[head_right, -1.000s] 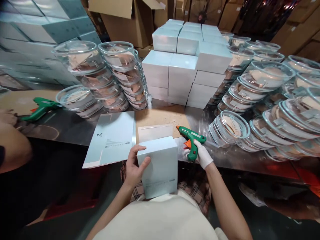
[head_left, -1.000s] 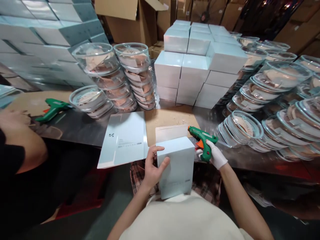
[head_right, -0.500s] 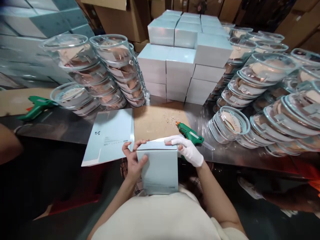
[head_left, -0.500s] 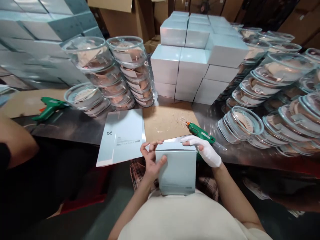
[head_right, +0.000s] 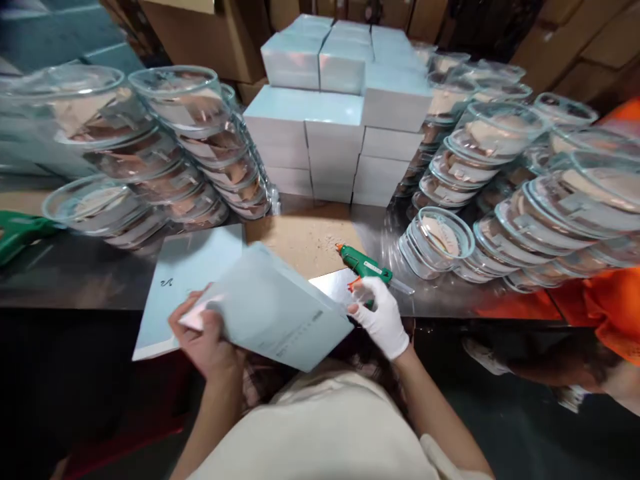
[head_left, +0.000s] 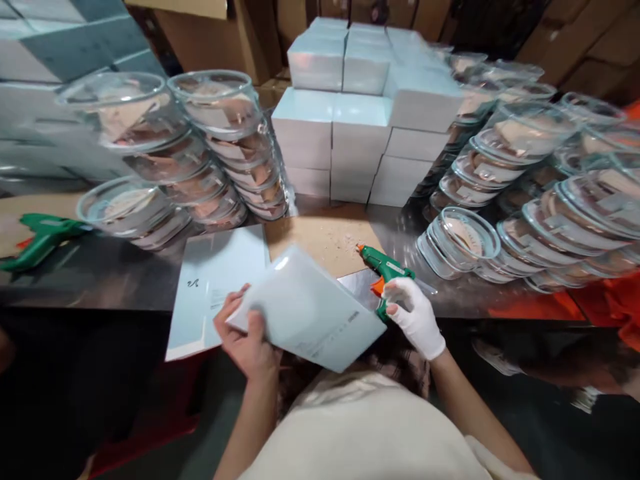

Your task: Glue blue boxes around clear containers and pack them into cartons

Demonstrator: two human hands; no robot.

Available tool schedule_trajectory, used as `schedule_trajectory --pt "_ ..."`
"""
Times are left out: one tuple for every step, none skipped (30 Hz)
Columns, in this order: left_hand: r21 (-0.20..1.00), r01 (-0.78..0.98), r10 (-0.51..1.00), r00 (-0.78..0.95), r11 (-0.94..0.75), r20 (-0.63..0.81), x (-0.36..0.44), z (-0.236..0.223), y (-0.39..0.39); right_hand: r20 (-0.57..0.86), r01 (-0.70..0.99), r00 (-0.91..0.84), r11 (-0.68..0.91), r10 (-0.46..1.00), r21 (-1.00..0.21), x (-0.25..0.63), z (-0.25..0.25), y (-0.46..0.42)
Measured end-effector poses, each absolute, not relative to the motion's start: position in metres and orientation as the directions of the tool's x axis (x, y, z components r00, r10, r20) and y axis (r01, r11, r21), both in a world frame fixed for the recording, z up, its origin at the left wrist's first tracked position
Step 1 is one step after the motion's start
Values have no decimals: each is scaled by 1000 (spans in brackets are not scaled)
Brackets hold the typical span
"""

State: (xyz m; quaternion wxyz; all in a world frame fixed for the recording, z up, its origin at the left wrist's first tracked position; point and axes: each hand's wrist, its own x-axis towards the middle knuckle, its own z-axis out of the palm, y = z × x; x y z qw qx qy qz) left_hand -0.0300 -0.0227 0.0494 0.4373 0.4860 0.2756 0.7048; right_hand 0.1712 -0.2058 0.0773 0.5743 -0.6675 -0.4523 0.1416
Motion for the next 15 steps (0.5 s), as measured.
schedule_trajectory --pt "807 -397 899 -222 -437 377 -28 49 -20 283 398 537 57 795 -916 165 75 -210" --pt "809 -447 923 -238 -381 303 -25 47 -18 238 356 510 49 827 -933 160 74 -213" --pt "824 -473 949 -197 -311 245 -23 45 -18 209 323 498 43 842 -945 156 75 -215" --pt "853 -457 967 -134 -254 216 -22 43 -18 205 311 513 42 834 -949 155 79 -216" --pt "889 -389 970 -74 -242 232 -22 42 -18 227 334 535 43 814 -941 157 85 -217" --pt "910 -278 950 -36 -306 309 -23 43 -19 271 400 530 45 804 -915 160 93 -218" --pt "892 -140 900 4 -430 435 -24 47 -20 325 496 470 59 821 -866 166 103 -220" --pt "817 -8 815 69 -577 576 -26 52 -21 365 597 358 89 859 -797 172 114 -221" --pt "703 87 706 169 -706 688 -27 60 -22 374 680 214 137 902 -720 179 126 -223" --pt "580 131 591 294 -804 752 -27 69 -23 347 727 61 196 936 -658 187 138 -224" --pt "474 128 480 422 -871 769 -27 79 -24 294 740 -79 254 952 -623 196 149 -226" --pt "398 100 387 533 -912 752 -27 87 -24 237 729 -182 293 954 -619 207 160 -227" --pt "351 67 316 612 -934 725 -28 94 -24 199 717 -216 294 956 -632 220 170 -229" --pt "323 42 271 650 -945 709 -29 99 -23 196 729 -151 243 969 -640 237 179 -230" --pt "313 33 256 659 -949 707 -30 101 -23 232 769 21 133 972 -626 257 187 -232"
